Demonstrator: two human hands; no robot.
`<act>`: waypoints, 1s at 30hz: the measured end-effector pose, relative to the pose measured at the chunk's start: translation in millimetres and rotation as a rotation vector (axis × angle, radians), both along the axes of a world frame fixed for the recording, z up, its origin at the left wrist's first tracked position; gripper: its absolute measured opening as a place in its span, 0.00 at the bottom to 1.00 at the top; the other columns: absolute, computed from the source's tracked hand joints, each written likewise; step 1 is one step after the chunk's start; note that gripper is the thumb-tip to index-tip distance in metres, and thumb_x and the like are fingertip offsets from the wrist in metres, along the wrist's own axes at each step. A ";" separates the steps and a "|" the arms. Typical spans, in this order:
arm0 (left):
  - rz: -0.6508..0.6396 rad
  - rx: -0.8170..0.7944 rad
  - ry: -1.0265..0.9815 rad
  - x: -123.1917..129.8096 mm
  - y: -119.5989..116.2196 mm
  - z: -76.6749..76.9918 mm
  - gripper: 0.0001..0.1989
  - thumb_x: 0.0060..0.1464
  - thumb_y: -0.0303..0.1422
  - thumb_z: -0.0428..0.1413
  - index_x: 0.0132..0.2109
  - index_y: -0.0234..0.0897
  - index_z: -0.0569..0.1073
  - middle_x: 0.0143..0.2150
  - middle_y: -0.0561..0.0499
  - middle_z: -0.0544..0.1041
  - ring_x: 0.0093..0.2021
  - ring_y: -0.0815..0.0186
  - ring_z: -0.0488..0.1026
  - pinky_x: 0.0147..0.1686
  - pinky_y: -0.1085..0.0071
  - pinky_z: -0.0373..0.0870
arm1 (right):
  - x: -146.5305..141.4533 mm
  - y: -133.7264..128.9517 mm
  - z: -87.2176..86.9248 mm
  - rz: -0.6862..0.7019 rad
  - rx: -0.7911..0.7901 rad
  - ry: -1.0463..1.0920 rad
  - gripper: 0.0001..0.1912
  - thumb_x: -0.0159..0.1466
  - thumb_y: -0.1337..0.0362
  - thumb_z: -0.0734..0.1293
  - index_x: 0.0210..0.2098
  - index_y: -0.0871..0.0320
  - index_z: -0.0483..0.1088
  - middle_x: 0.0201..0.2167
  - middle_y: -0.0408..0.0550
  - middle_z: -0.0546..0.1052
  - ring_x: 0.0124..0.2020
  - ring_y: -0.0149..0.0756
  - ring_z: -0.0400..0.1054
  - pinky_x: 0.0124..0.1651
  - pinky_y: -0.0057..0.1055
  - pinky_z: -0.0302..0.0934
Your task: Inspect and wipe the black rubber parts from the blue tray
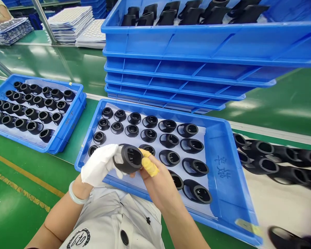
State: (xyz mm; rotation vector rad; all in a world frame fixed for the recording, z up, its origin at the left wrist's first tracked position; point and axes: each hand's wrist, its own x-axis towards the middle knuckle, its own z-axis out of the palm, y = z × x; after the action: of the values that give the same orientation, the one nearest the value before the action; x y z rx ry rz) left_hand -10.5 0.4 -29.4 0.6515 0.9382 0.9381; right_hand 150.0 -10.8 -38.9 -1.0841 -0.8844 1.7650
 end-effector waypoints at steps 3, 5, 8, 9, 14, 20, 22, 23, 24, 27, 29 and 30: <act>0.042 -0.099 -0.105 1.2 -0.7 -0.7 0.19 0.53 0.45 0.56 0.32 0.31 0.75 0.20 0.49 0.74 0.15 0.69 0.68 0.18 0.72 0.67 | -2.5 4.1 2.7 0.077 -0.150 0.195 0.19 0.59 0.47 0.65 0.27 0.58 0.69 0.24 0.46 0.71 0.22 0.33 0.62 0.28 0.32 0.62; 0.087 -0.132 -0.113 2.8 -1.9 -1.6 0.18 0.52 0.46 0.57 0.33 0.32 0.75 0.19 0.51 0.73 0.14 0.70 0.67 0.17 0.73 0.66 | -5.2 5.7 0.9 0.116 -0.259 0.292 0.19 0.58 0.48 0.65 0.26 0.58 0.69 0.24 0.47 0.72 0.20 0.31 0.60 0.27 0.32 0.61; 0.075 -0.084 -0.042 4.4 -3.3 -2.7 0.19 0.54 0.45 0.55 0.29 0.32 0.73 0.16 0.51 0.71 0.15 0.70 0.67 0.20 0.73 0.66 | -8.9 6.2 -5.1 0.120 -0.347 0.387 0.17 0.59 0.50 0.64 0.28 0.58 0.70 0.25 0.47 0.73 0.20 0.30 0.59 0.26 0.31 0.60; 0.067 -0.048 -0.009 4.4 -3.6 -2.8 0.19 0.55 0.45 0.54 0.26 0.32 0.72 0.16 0.51 0.70 0.16 0.69 0.67 0.20 0.73 0.66 | -9.7 6.0 -7.2 0.113 -0.353 0.410 0.15 0.59 0.51 0.64 0.28 0.58 0.70 0.26 0.47 0.73 0.21 0.31 0.60 0.26 0.30 0.60; 0.072 0.150 0.189 0.0 -7.3 1.7 0.12 0.51 0.41 0.59 0.33 0.35 0.76 0.24 0.51 0.74 0.20 0.70 0.68 0.23 0.73 0.67 | -6.6 7.0 -12.3 0.104 -0.243 0.327 0.15 0.58 0.52 0.64 0.30 0.58 0.73 0.30 0.49 0.75 0.28 0.37 0.67 0.34 0.35 0.64; 0.091 0.393 0.526 -7.0 -14.5 5.6 0.06 0.50 0.35 0.61 0.35 0.39 0.79 0.33 0.50 0.76 0.33 0.65 0.72 0.36 0.71 0.70 | 10.8 10.2 -15.7 0.046 0.075 0.067 0.25 0.57 0.51 0.68 0.52 0.51 0.69 0.51 0.51 0.72 0.51 0.47 0.66 0.53 0.44 0.61; 0.127 0.466 0.616 -8.7 -14.0 4.5 0.06 0.52 0.35 0.59 0.35 0.40 0.80 0.34 0.50 0.76 0.35 0.65 0.71 0.38 0.71 0.69 | 15.0 9.4 -17.7 0.014 0.226 -0.040 0.25 0.57 0.52 0.69 0.53 0.50 0.69 0.53 0.51 0.70 0.53 0.46 0.64 0.56 0.44 0.58; 0.141 0.489 0.647 -9.6 -13.2 4.0 0.06 0.53 0.34 0.58 0.36 0.40 0.80 0.35 0.49 0.76 0.36 0.64 0.71 0.39 0.71 0.69 | 16.0 8.7 -18.3 0.000 0.291 -0.094 0.25 0.58 0.52 0.69 0.53 0.51 0.68 0.52 0.52 0.70 0.52 0.45 0.64 0.56 0.44 0.58; 0.154 0.512 0.662 -10.4 -12.3 3.4 0.06 0.54 0.34 0.58 0.37 0.40 0.80 0.35 0.49 0.77 0.37 0.64 0.71 0.40 0.71 0.69 | 16.5 7.7 -18.6 -0.011 0.346 -0.148 0.25 0.58 0.52 0.69 0.54 0.51 0.68 0.50 0.52 0.70 0.51 0.45 0.65 0.55 0.44 0.59; 0.173 0.576 0.649 -12.9 -9.8 2.0 0.08 0.55 0.32 0.56 0.39 0.40 0.80 0.37 0.48 0.77 0.38 0.64 0.71 0.40 0.71 0.69 | 15.0 4.9 -17.2 -0.023 0.466 -0.263 0.24 0.60 0.53 0.68 0.54 0.53 0.67 0.44 0.52 0.71 0.45 0.42 0.66 0.51 0.43 0.62; 0.184 0.597 0.640 -13.9 -8.8 0.8 0.09 0.56 0.32 0.55 0.40 0.38 0.79 0.37 0.48 0.77 0.38 0.64 0.72 0.39 0.71 0.69 | 13.0 3.4 -14.6 -0.034 0.513 -0.285 0.22 0.60 0.54 0.68 0.53 0.53 0.67 0.41 0.50 0.71 0.43 0.39 0.66 0.49 0.40 0.62; 0.189 0.592 0.643 -14.0 -8.2 0.3 0.09 0.55 0.33 0.55 0.40 0.38 0.79 0.37 0.48 0.77 0.38 0.64 0.72 0.39 0.71 0.70 | 12.0 2.8 -12.7 -0.041 0.522 -0.283 0.21 0.60 0.55 0.69 0.51 0.52 0.67 0.40 0.49 0.71 0.41 0.38 0.66 0.47 0.39 0.63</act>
State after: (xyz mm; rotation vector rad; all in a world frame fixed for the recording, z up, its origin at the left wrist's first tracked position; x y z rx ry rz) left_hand -24.5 -7.8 -29.2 1.4434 1.3103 1.2166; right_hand 162.0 -8.0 -51.6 -0.9981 -1.3912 1.2543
